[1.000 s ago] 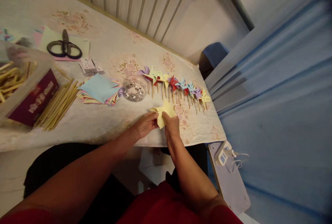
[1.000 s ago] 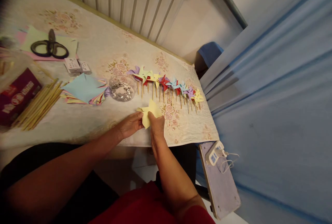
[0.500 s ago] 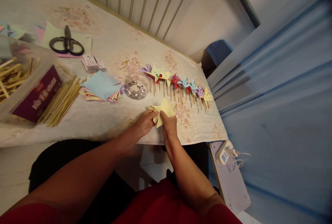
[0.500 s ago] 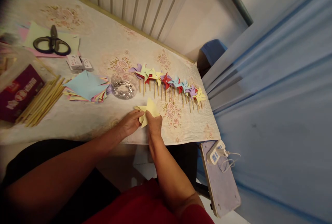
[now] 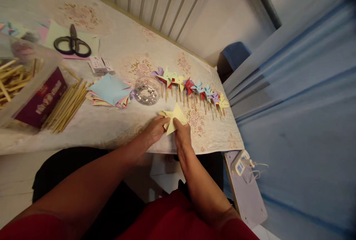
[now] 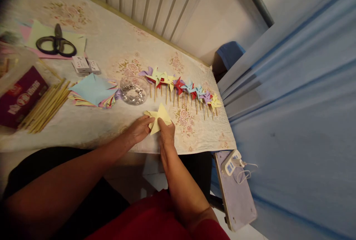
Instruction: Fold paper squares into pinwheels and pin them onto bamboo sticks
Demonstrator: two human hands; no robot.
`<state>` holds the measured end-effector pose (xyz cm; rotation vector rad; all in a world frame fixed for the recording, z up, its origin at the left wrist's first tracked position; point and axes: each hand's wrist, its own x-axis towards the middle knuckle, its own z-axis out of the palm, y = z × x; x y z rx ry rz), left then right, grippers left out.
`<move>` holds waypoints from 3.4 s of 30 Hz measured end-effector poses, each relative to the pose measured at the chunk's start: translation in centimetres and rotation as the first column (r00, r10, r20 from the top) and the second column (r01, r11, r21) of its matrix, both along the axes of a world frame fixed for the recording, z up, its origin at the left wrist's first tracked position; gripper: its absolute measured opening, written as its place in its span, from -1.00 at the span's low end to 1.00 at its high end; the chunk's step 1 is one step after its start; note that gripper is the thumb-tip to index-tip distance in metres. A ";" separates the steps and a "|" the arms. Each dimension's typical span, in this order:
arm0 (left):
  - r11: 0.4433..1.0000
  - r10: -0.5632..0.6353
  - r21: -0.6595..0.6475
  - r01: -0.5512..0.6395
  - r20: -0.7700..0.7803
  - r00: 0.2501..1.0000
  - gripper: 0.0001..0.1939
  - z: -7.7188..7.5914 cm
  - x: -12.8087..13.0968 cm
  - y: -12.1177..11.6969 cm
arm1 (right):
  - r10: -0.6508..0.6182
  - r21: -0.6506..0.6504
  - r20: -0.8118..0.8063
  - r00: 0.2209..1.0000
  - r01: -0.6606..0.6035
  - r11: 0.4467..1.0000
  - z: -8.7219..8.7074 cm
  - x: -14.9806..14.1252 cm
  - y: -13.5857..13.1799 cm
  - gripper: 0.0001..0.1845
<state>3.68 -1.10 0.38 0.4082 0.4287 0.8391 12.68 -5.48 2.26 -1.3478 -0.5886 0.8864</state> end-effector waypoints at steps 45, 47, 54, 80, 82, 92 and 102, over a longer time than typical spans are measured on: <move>0.989 0.002 0.144 0.015 -0.113 0.994 -0.87 0.6 -0.4 0.2 | -0.031 -0.141 0.281 0.959 0.073 0.987 0.8 -0.9 -2.1 -0.78; 0.988 -0.010 0.154 0.029 -0.123 0.992 -0.89 0.6 -0.4 0.2 | -0.040 -0.151 0.281 0.959 0.085 0.985 0.9 -1.0 -2.0 -0.79; 0.987 0.015 0.163 0.011 -0.159 0.987 -0.91 0.0 -0.2 0.3 | -0.054 -0.162 0.298 0.953 0.106 0.981 0.9 -1.0 -1.9 -0.79; 0.987 0.026 0.158 0.014 -0.249 0.968 -0.82 -0.8 0.0 0.4 | -0.079 -0.170 0.314 0.946 0.138 0.976 0.2 -0.7 -1.8 -0.79; 0.988 0.038 0.152 0.002 -0.257 0.966 -0.83 -0.8 0.0 0.4 | -0.076 -0.169 0.315 0.946 0.135 0.976 0.1 -0.7 -1.8 -0.78; 0.984 0.031 0.178 0.013 -0.246 0.969 -0.75 -1.2 0.2 0.4 | -0.068 -0.172 0.326 0.943 0.130 0.976 -0.5 -0.4 -1.6 -0.77; 0.986 0.039 0.165 0.003 -0.247 0.968 -0.79 -0.7 0.1 0.3 | -0.068 -0.169 0.378 0.923 0.141 0.975 -0.4 -0.4 -1.7 -0.77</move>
